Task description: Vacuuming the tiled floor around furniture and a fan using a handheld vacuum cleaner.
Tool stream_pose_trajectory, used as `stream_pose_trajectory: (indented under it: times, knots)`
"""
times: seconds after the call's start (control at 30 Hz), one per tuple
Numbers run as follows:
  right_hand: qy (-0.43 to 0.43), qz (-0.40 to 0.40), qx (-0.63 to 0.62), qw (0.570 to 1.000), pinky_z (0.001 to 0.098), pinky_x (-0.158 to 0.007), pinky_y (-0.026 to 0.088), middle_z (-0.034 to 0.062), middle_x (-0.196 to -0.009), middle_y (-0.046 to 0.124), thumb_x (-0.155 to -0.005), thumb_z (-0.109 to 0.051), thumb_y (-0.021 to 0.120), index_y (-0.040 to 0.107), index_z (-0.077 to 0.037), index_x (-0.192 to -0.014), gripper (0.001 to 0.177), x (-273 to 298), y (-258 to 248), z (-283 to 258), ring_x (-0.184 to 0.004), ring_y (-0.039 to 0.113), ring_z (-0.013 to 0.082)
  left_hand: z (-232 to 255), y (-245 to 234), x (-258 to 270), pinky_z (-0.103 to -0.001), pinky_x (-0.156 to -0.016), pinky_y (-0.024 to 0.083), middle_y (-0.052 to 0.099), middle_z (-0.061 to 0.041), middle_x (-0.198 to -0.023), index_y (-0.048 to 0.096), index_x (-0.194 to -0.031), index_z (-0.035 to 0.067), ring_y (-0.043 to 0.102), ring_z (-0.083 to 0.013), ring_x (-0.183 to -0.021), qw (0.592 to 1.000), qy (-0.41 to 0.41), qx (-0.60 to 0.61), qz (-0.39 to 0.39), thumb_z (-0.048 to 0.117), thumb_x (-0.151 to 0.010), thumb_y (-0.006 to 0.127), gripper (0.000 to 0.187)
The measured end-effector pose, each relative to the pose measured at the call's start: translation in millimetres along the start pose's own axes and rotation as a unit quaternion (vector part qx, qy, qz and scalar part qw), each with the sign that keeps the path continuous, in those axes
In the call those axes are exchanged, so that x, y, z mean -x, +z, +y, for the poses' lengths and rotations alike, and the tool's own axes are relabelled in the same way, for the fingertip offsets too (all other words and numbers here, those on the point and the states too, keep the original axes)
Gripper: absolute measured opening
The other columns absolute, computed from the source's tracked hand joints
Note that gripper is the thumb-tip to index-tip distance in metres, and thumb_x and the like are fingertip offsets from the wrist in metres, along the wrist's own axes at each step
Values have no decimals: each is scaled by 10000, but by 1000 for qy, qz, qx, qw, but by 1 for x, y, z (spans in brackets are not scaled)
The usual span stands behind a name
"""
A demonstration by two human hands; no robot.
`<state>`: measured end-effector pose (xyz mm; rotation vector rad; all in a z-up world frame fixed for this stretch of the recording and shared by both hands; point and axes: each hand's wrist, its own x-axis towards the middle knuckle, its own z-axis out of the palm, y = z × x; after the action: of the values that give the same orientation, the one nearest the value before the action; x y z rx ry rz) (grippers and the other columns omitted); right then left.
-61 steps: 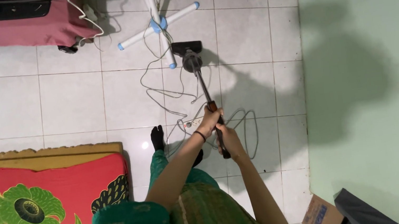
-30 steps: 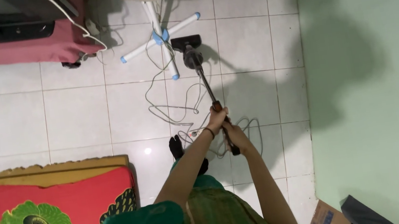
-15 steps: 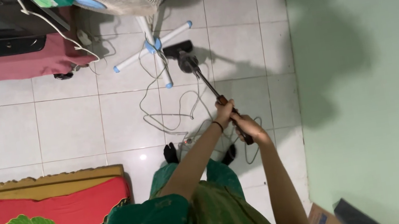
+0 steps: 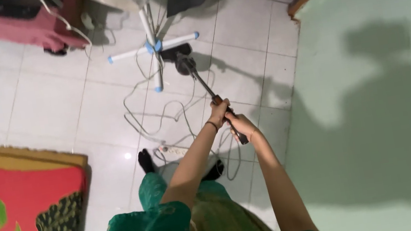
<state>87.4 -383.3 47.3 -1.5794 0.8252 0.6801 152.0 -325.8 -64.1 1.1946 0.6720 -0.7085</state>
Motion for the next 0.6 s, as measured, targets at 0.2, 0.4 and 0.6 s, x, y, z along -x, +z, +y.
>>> stream_pose_trajectory:
  times: [0.2, 0.4, 0.6]
  knots:
    - [4, -41, 20, 999, 334, -279, 427, 99, -491, 501, -1002, -456, 533, 581, -44, -862, 438, 39, -40, 46, -289, 509, 215, -75, 28, 13, -408, -706, 625, 639, -206, -1074, 346, -1455, 36, 742, -324, -732, 998, -8, -20, 67, 203, -686, 724, 873]
    - [17, -80, 51, 995, 349, -309, 444, 131, -475, 527, -1031, -412, 463, 570, -24, -837, 447, 114, -94, 101, -315, 551, 249, -147, 58, 100, -474, -1065, 477, 573, -273, -1371, 311, -1539, 117, 593, -400, -1257, 991, -56, -61, 107, 408, -797, 724, 898]
    - [81, -102, 105, 986, 325, -337, 451, 102, -515, 534, -1014, -601, 510, 576, -45, -821, 592, 183, -124, 99, -346, 495, 198, -173, 85, 183, -366, -705, 586, 581, -154, -1023, 187, -1545, 53, 662, -256, -735, 991, -73, 70, 85, 267, -865, 688, 871]
